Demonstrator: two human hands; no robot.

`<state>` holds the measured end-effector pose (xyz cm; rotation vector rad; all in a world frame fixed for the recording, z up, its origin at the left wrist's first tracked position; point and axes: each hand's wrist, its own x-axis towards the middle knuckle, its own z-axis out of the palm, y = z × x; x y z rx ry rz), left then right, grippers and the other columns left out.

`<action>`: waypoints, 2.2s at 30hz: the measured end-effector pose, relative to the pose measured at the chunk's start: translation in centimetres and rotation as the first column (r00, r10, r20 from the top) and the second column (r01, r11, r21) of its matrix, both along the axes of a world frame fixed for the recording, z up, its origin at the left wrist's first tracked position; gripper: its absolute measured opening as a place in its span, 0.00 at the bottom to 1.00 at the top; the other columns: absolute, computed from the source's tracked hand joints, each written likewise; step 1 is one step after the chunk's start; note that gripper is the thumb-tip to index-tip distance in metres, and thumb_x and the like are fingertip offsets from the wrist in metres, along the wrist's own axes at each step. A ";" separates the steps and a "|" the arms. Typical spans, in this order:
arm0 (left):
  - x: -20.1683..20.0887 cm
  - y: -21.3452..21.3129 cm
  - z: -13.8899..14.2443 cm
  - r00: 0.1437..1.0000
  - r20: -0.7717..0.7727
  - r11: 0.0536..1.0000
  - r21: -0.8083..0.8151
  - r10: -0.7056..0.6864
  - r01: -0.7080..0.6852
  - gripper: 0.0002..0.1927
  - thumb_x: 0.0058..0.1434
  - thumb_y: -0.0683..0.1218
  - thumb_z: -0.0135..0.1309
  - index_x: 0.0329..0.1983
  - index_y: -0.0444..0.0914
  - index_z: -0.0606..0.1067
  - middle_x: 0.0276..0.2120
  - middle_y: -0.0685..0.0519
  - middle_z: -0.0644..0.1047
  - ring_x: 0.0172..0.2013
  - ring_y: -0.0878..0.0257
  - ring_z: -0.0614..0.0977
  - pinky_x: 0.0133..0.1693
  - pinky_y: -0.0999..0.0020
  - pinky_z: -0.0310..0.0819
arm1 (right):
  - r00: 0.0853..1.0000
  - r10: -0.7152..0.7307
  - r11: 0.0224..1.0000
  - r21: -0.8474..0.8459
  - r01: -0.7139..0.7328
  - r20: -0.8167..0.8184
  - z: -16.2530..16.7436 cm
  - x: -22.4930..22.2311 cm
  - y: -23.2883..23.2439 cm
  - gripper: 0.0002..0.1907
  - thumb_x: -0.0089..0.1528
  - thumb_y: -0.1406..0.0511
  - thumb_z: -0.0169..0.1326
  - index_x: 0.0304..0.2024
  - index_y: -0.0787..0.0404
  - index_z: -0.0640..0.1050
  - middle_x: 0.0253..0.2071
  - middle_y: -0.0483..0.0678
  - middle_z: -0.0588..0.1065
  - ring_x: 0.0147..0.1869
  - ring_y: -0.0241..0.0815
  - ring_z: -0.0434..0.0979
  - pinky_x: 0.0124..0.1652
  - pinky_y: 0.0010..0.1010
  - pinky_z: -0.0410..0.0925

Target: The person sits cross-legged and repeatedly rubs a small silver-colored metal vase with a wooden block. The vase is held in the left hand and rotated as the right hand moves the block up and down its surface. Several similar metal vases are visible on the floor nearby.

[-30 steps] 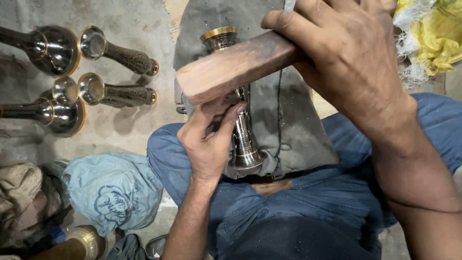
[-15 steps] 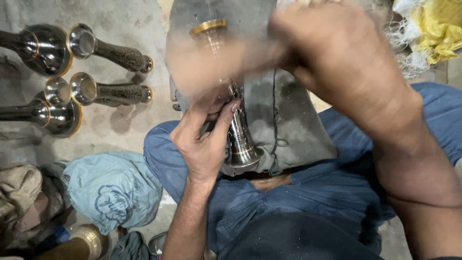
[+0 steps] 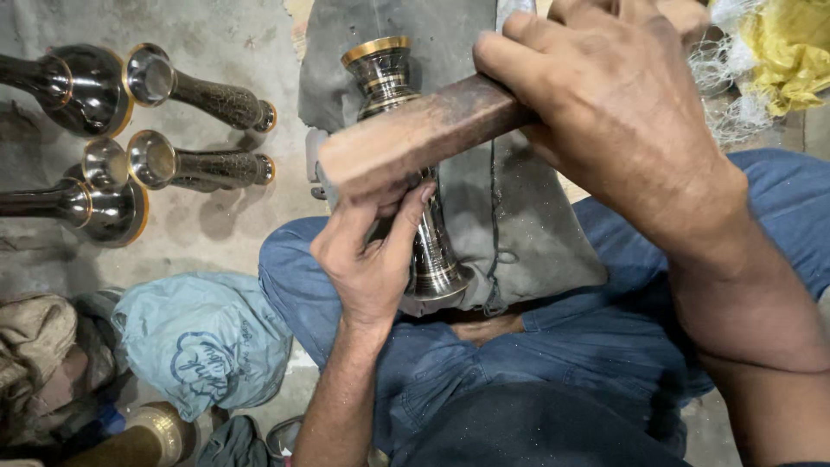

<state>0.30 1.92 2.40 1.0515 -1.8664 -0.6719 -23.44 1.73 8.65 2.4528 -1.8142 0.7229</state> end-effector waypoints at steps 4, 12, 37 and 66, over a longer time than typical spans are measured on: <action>-0.1 0.1 0.1 0.999 -0.052 0.996 0.087 0.014 -0.010 0.14 0.63 0.37 0.68 0.50 0.30 0.78 0.39 0.49 0.83 0.38 0.66 0.86 0.42 0.72 0.81 | 0.960 0.008 0.988 0.145 -0.051 0.279 -0.3 -0.2 0.3 0.20 0.61 0.70 0.65 0.52 0.65 0.72 0.37 0.54 0.75 0.42 0.54 0.78 0.40 0.43 0.69; -0.4 -0.4 0.6 0.983 -0.180 0.984 0.180 0.024 0.009 0.14 0.60 0.38 0.62 0.49 0.32 0.76 0.39 0.51 0.81 0.38 0.70 0.84 0.41 0.74 0.81 | 0.975 0.054 0.996 -0.078 -0.038 0.216 -1.1 -0.5 0.0 0.17 0.64 0.74 0.62 0.53 0.65 0.73 0.41 0.52 0.75 0.43 0.51 0.79 0.45 0.41 0.71; 0.1 -0.4 -0.4 0.997 -0.077 0.998 0.046 -0.031 0.034 0.17 0.65 0.36 0.67 0.56 0.33 0.78 0.43 0.50 0.83 0.40 0.66 0.86 0.42 0.73 0.83 | 0.836 -0.036 0.980 0.184 -0.079 0.548 -0.6 -0.2 -0.7 0.06 0.67 0.71 0.61 0.43 0.62 0.75 0.33 0.48 0.76 0.34 0.41 0.80 0.32 0.32 0.72; 0.1 -0.9 -0.2 0.991 -0.114 0.992 0.091 -0.074 0.085 0.19 0.65 0.37 0.68 0.58 0.34 0.78 0.40 0.51 0.81 0.36 0.68 0.84 0.41 0.75 0.80 | 0.999 0.014 0.995 0.095 -0.018 0.050 -0.2 0.0 -0.5 0.16 0.60 0.70 0.66 0.46 0.64 0.74 0.34 0.52 0.76 0.39 0.52 0.80 0.39 0.44 0.72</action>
